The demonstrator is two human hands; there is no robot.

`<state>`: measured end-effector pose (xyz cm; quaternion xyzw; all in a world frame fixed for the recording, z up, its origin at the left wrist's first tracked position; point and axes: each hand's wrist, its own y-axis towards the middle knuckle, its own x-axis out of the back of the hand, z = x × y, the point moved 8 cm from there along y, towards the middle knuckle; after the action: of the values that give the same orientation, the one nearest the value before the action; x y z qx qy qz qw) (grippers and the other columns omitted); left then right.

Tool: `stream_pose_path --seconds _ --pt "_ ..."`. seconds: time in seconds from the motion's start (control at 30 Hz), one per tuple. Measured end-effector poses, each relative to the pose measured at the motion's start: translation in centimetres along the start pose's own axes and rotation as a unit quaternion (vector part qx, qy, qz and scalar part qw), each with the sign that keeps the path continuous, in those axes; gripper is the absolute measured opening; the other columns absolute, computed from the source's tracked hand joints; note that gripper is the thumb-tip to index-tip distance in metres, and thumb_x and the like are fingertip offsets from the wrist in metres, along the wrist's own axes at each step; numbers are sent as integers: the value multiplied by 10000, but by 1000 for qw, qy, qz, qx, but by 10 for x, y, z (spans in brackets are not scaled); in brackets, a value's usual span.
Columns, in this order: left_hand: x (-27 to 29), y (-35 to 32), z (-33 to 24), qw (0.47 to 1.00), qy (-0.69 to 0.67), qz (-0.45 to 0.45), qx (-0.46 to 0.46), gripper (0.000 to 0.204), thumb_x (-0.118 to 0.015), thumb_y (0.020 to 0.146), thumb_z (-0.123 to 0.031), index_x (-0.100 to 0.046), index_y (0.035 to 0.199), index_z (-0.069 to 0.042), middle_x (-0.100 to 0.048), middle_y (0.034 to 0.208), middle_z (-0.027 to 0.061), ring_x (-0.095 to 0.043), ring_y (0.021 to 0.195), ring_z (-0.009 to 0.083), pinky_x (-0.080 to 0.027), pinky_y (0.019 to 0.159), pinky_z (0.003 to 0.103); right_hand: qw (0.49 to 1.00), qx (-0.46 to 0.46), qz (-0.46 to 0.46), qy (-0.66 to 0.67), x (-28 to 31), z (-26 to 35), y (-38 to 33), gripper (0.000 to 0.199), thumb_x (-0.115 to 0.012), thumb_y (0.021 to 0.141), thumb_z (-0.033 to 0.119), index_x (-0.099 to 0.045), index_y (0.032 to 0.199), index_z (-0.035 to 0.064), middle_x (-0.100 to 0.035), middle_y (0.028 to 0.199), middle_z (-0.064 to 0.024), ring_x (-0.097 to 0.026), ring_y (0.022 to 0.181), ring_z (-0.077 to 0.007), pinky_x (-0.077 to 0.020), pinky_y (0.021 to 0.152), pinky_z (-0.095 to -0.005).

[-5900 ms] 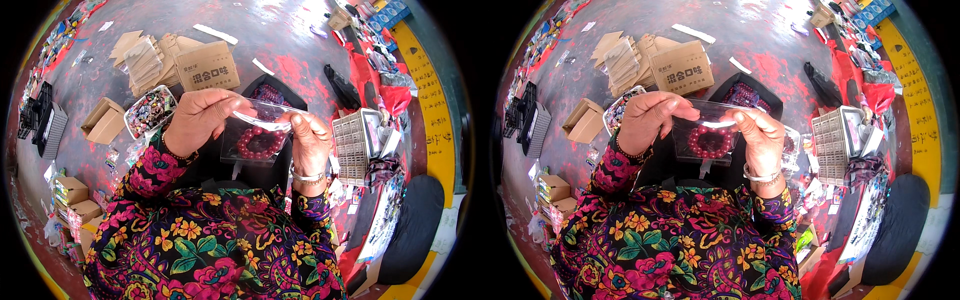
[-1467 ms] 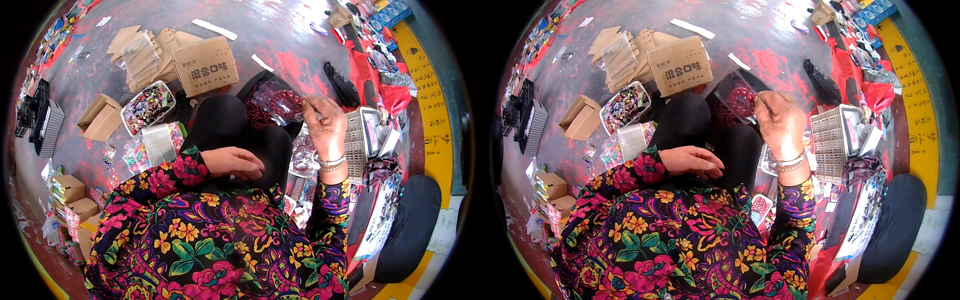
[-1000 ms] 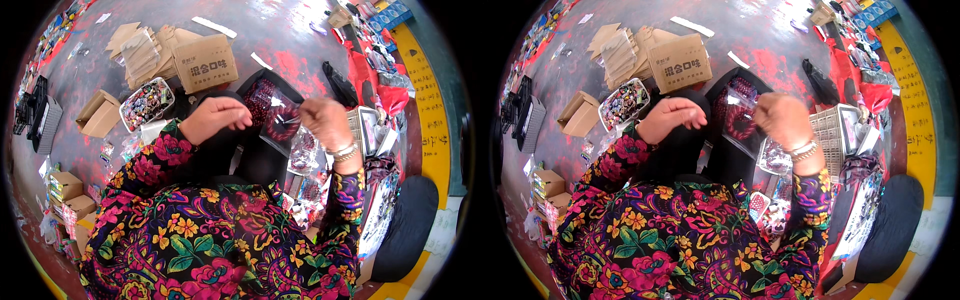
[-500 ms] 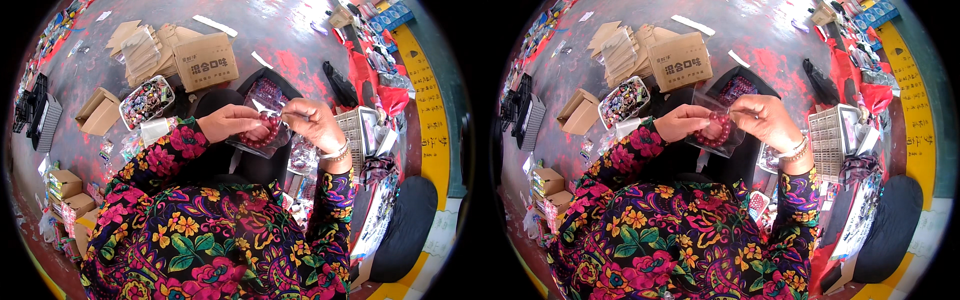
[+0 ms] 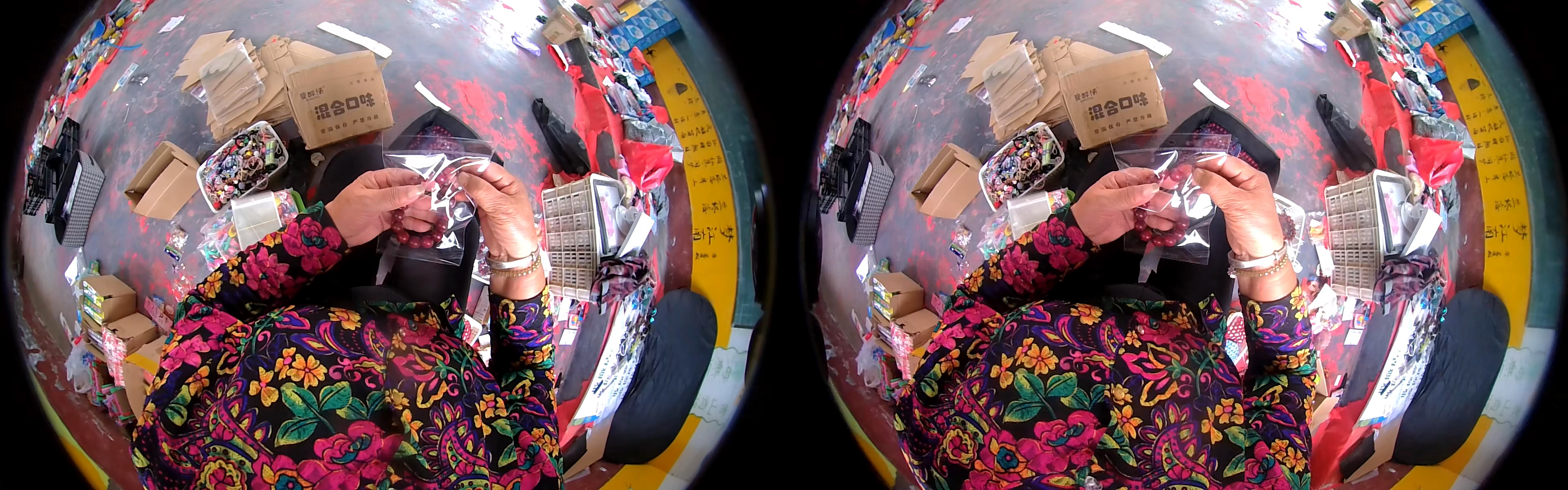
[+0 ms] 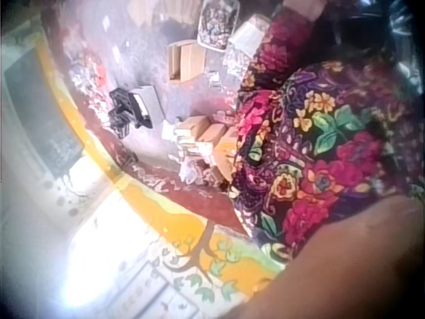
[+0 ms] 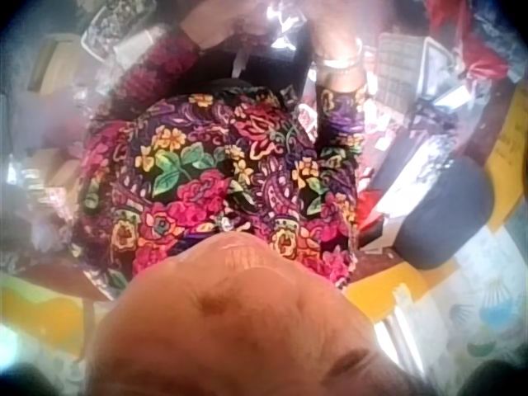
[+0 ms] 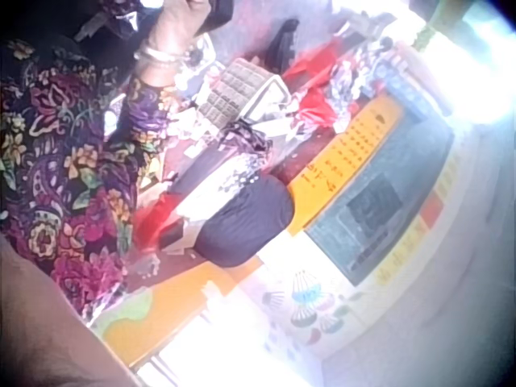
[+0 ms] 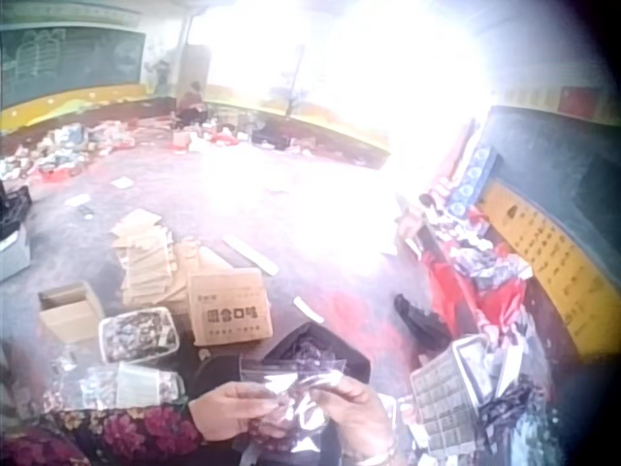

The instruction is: The person sits on the floor and packs red beaded bracelets into small clear plastic bags. They handle the beads and bags by hand, placing the items into the packaging and arranging them in a black container.

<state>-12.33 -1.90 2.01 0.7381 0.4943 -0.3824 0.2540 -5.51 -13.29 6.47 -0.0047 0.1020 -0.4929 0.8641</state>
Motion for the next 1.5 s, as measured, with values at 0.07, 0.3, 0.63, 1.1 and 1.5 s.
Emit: stream_pose_path --seconds 0.07,0.3,0.63,1.1,1.5 --pt "0 0 3 1000 -11 10 1 281 -479 930 -157 -509 1150 16 -576 1062 137 -563 1029 241 -479 865 382 1000 -2 -12 1 -2 2 -2 100 -631 793 27 -645 889 2 -637 815 -9 -555 737 -67 -430 686 -202" --pt "-7 4 11 998 -38 59 3 352 -455 942 -190 -430 1233 7 -516 1205 112 -507 1129 243 -448 914 404 999 -2 -43 6 -7 7 -6 79 -636 755 -6 -643 834 -1 -621 750 -7 -548 668 -68 -431 628 -201" --pt "-13 3 13 993 108 28 38 375 -438 947 -170 -376 1278 -7 -512 1193 92 -516 1111 213 -450 914 389 998 -32 -51 12 -9 3 -9 59 -606 774 5 -637 824 15 -609 737 15 -493 593 -28 -378 522 -173" --pt "-1 -1 23 989 122 -4 86 310 -452 944 -183 -488 1178 16 -582 1062 103 -590 972 190 -502 827 345 996 -81 -33 -19 -3 -17 -12 37 -628 785 58 -630 810 31 -585 699 21 -483 580 -34 -356 518 -170" --pt "5 -1 11 999 18 -40 22 288 -473 935 -205 -560 1078 29 -614 1013 129 -618 929 235 -502 831 407 997 -72 -42 -5 0 -21 -11 28 -638 789 61 -638 785 33 -602 697 17 -509 612 -44 -379 556 -178"
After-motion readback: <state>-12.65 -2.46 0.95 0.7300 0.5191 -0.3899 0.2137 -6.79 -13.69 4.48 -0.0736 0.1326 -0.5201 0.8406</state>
